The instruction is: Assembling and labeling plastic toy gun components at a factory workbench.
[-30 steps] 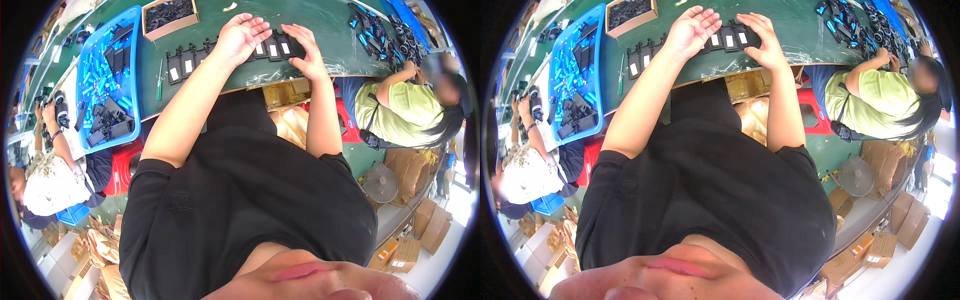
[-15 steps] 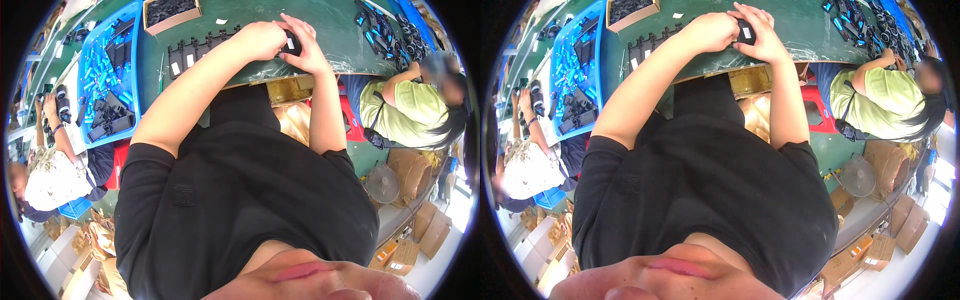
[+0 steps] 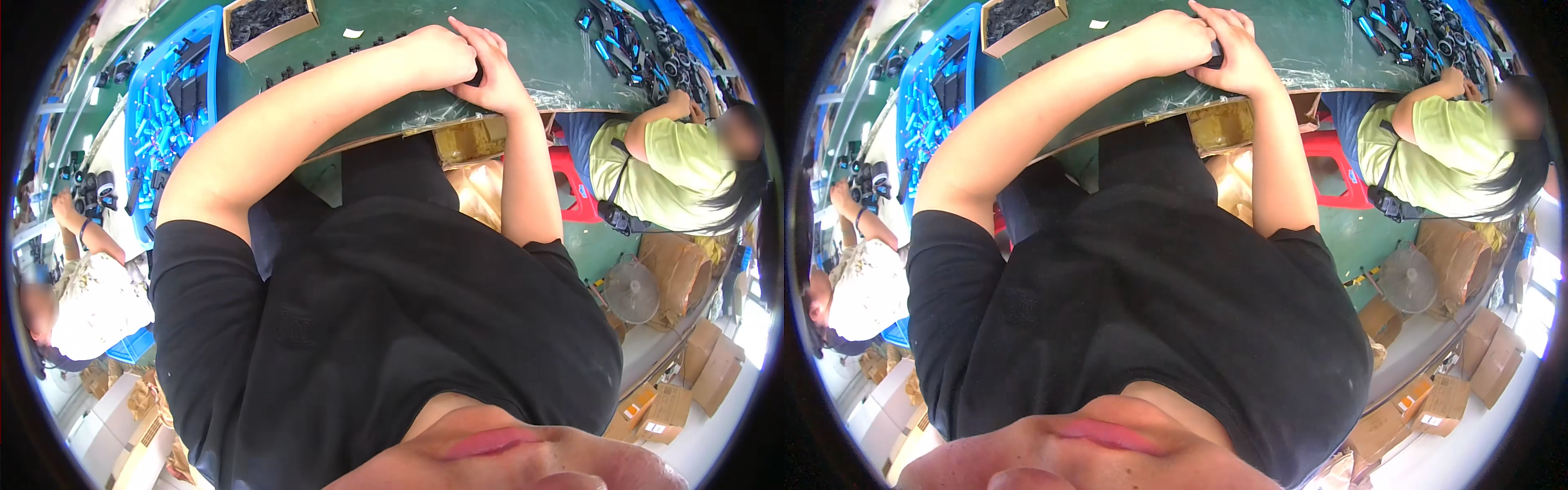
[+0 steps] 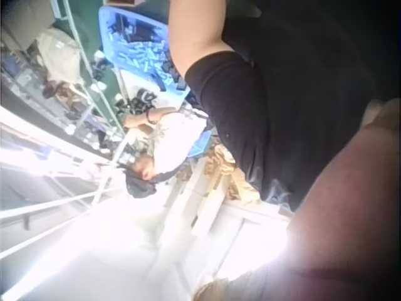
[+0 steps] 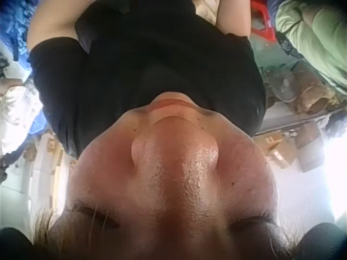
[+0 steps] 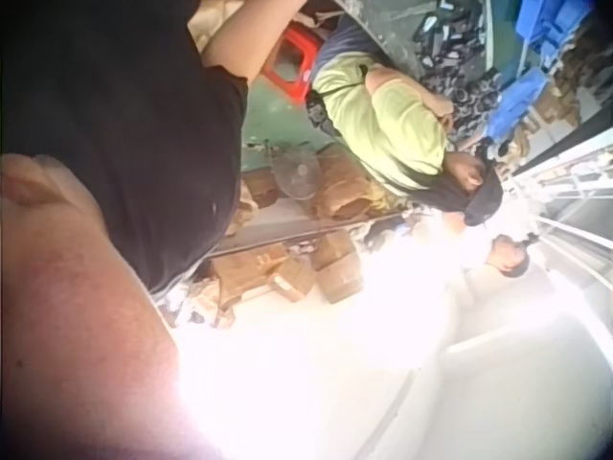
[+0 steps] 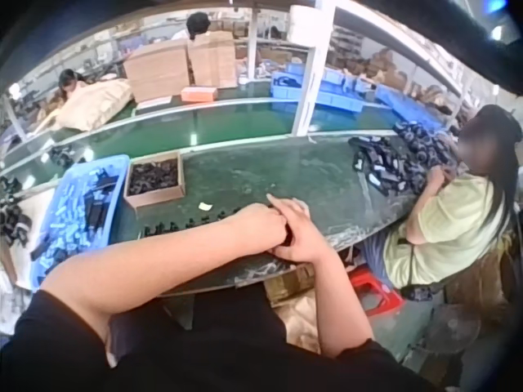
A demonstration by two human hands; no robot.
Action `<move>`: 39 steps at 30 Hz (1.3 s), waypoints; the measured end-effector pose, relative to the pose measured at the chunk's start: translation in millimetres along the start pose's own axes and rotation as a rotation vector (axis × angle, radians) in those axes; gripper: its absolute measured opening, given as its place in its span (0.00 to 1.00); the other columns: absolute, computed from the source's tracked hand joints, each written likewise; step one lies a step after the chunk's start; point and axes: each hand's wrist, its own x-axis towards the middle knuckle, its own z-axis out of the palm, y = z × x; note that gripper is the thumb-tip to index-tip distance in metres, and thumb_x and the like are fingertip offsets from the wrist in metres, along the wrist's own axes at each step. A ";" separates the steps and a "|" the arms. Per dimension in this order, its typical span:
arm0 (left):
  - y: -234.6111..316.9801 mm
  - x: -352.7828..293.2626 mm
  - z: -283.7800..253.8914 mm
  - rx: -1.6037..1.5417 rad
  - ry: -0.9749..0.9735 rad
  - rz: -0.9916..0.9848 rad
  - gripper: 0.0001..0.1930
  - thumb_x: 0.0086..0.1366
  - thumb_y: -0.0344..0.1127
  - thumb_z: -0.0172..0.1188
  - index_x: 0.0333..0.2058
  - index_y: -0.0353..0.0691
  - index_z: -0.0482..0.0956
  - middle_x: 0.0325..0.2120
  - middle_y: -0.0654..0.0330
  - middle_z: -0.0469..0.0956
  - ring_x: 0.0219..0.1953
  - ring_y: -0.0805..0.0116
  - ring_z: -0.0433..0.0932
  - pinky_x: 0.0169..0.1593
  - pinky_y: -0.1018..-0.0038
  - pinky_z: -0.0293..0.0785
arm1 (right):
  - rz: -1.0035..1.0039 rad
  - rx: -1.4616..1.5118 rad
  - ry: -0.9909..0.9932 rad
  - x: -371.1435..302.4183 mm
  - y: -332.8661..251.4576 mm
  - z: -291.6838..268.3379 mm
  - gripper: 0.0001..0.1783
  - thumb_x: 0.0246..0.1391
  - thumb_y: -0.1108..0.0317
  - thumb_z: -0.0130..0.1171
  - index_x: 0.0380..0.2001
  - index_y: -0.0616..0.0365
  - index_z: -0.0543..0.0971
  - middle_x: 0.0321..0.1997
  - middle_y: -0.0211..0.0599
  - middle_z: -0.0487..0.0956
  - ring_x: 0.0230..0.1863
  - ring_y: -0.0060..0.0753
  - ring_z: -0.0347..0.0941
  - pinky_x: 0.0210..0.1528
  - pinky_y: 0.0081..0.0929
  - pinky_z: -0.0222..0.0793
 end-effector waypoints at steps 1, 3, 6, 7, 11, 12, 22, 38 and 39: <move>-1.2 1.4 -3.1 0.003 -0.031 0.012 0.05 0.55 0.31 0.66 0.28 0.40 0.88 0.28 0.55 0.86 0.34 0.56 0.88 0.38 0.62 0.85 | 0.025 0.007 0.015 -0.9 -0.6 0.4 0.57 0.36 0.64 0.78 0.74 0.46 0.68 0.68 0.46 0.74 0.74 0.52 0.62 0.80 0.49 0.46; -2.7 3.4 -4.8 0.008 -0.063 0.033 0.05 0.55 0.32 0.65 0.28 0.40 0.89 0.28 0.55 0.86 0.34 0.57 0.88 0.38 0.62 0.85 | 0.037 -0.005 0.013 -0.4 -3.4 -0.3 0.57 0.36 0.65 0.78 0.75 0.45 0.68 0.69 0.46 0.74 0.74 0.53 0.61 0.80 0.49 0.47; -7.0 3.0 -1.8 -0.023 -0.033 0.045 0.06 0.55 0.32 0.64 0.29 0.39 0.89 0.29 0.54 0.86 0.34 0.57 0.87 0.38 0.61 0.86 | 0.033 -0.020 0.002 1.1 -1.8 1.4 0.57 0.36 0.65 0.78 0.75 0.44 0.68 0.69 0.46 0.74 0.73 0.54 0.60 0.80 0.49 0.48; -7.3 4.2 -1.0 -0.024 -0.033 0.049 0.06 0.55 0.32 0.64 0.29 0.39 0.89 0.29 0.54 0.86 0.34 0.57 0.87 0.38 0.61 0.86 | 0.017 -0.020 -0.006 1.1 -0.6 1.6 0.57 0.36 0.65 0.78 0.75 0.44 0.68 0.69 0.46 0.73 0.73 0.54 0.61 0.79 0.49 0.48; -16.1 2.0 5.4 -0.027 -0.005 0.111 0.06 0.56 0.31 0.64 0.29 0.39 0.88 0.31 0.52 0.87 0.36 0.56 0.87 0.41 0.60 0.85 | 0.020 -0.008 -0.020 1.4 -1.4 0.5 0.57 0.36 0.64 0.78 0.75 0.44 0.68 0.69 0.45 0.73 0.73 0.54 0.61 0.79 0.49 0.48; -17.4 0.9 5.5 -0.052 0.026 0.141 0.06 0.56 0.30 0.63 0.29 0.38 0.87 0.32 0.52 0.87 0.37 0.55 0.87 0.42 0.60 0.85 | 0.018 -0.018 -0.016 0.3 0.0 -0.5 0.56 0.36 0.63 0.78 0.74 0.44 0.68 0.69 0.45 0.73 0.73 0.54 0.61 0.79 0.49 0.49; -39.8 -49.8 43.5 -2.275 0.861 -0.294 0.05 0.65 0.24 0.53 0.31 0.38 0.78 0.39 0.48 0.85 0.46 0.48 0.86 0.60 0.53 0.82 | -0.031 -0.054 -0.055 2.4 -3.4 -2.6 0.55 0.38 0.65 0.73 0.74 0.50 0.66 0.67 0.28 0.81 0.74 0.44 0.64 0.79 0.45 0.45; 9.3 -77.8 13.2 -1.168 0.650 -0.778 0.05 0.58 0.34 0.63 0.32 0.42 0.85 0.29 0.58 0.82 0.33 0.57 0.82 0.37 0.63 0.79 | -0.084 -0.061 -0.057 19.9 -28.3 2.0 0.50 0.44 0.66 0.72 0.74 0.50 0.67 0.71 0.32 0.78 0.76 0.41 0.63 0.79 0.46 0.45; 17.6 -80.6 5.2 -0.601 0.623 -0.585 0.05 0.58 0.34 0.63 0.29 0.41 0.86 0.29 0.58 0.84 0.38 0.53 0.84 0.41 0.60 0.82 | -0.085 -0.137 -0.075 20.2 -33.8 2.0 0.51 0.45 0.66 0.73 0.74 0.48 0.66 0.71 0.32 0.77 0.76 0.41 0.63 0.79 0.47 0.44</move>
